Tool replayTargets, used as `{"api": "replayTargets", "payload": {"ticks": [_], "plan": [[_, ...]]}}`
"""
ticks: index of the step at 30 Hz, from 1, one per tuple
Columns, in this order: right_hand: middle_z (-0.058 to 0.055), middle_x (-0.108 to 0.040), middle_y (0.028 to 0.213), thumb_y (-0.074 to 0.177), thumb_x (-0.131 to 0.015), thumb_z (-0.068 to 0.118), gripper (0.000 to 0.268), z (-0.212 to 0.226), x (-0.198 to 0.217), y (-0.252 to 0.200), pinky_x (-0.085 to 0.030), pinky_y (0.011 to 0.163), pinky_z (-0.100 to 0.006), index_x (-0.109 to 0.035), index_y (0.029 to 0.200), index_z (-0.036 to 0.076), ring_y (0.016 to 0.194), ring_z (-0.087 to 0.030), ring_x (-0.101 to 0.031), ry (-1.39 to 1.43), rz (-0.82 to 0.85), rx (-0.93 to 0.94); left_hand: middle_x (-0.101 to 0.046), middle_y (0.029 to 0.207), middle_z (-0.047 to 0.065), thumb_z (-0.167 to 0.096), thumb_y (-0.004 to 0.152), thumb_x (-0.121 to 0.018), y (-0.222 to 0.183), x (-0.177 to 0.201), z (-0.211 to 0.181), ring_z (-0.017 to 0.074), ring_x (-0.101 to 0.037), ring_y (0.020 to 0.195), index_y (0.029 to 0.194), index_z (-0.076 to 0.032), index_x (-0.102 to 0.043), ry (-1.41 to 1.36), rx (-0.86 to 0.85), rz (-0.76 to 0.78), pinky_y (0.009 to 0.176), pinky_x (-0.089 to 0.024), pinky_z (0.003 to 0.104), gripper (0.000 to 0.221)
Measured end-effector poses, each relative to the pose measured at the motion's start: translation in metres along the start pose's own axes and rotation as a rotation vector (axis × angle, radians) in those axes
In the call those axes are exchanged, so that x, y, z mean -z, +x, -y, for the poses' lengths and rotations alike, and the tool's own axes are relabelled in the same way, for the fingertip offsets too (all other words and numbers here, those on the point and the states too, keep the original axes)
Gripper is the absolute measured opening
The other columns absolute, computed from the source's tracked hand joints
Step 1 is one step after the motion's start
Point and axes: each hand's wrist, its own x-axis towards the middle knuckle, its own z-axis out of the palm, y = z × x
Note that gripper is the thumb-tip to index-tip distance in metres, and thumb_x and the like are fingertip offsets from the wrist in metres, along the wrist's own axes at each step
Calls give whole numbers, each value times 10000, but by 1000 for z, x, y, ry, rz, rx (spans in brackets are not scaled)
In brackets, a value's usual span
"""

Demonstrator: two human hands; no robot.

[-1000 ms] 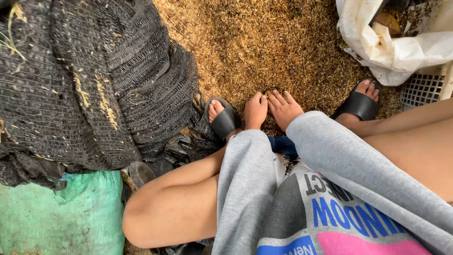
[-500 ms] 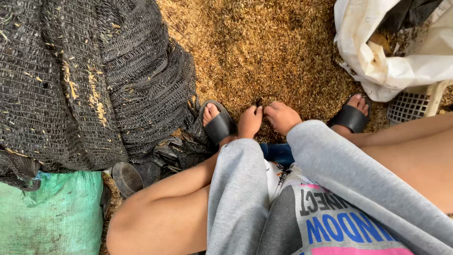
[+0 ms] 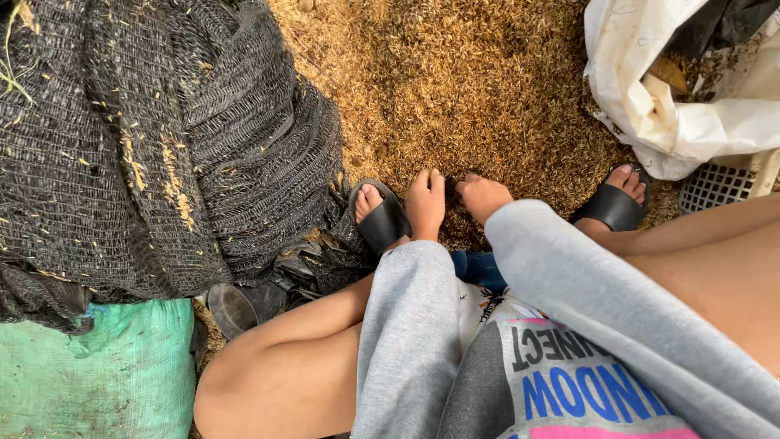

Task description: The person scoops loose substrate from a large pile and packs it into small black plastic bags using both hands. The filled bags are then placed into a nearby white crate. The person repeats this process continuously.

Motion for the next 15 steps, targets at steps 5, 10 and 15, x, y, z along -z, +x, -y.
{"api": "replayTargets", "payload": {"ticks": [5, 10, 15], "plan": [[-110, -743, 1059, 943, -706, 282, 296, -34, 37, -26, -580, 865, -416, -707, 1198, 131, 942, -290, -732, 573, -156, -99, -718, 894, 221, -515, 876, -639, -4, -6, 12, 405, -705, 820, 1146, -50, -665, -131, 139, 66, 720, -564, 481, 539], [-125, -727, 989, 907, -741, 217, 268, -25, 36, -41, -581, 825, -409, -661, 1106, 56, 906, -277, -713, 607, -184, -166, -734, 1033, 226, -647, 907, -590, -13, -32, 23, 395, -699, 964, 1193, -24, -649, 100, 289, 204, 835, -531, 498, 688], [-180, -694, 1006, 937, -731, 168, 207, -19, 13, -39, -568, 810, -433, -653, 1075, 34, 894, -318, -689, 612, -389, -115, -710, 1072, 294, -611, 989, -533, -19, -58, 70, 453, -678, 1007, 1126, 80, -668, 219, 382, 366, 894, -525, 514, 717]]}}
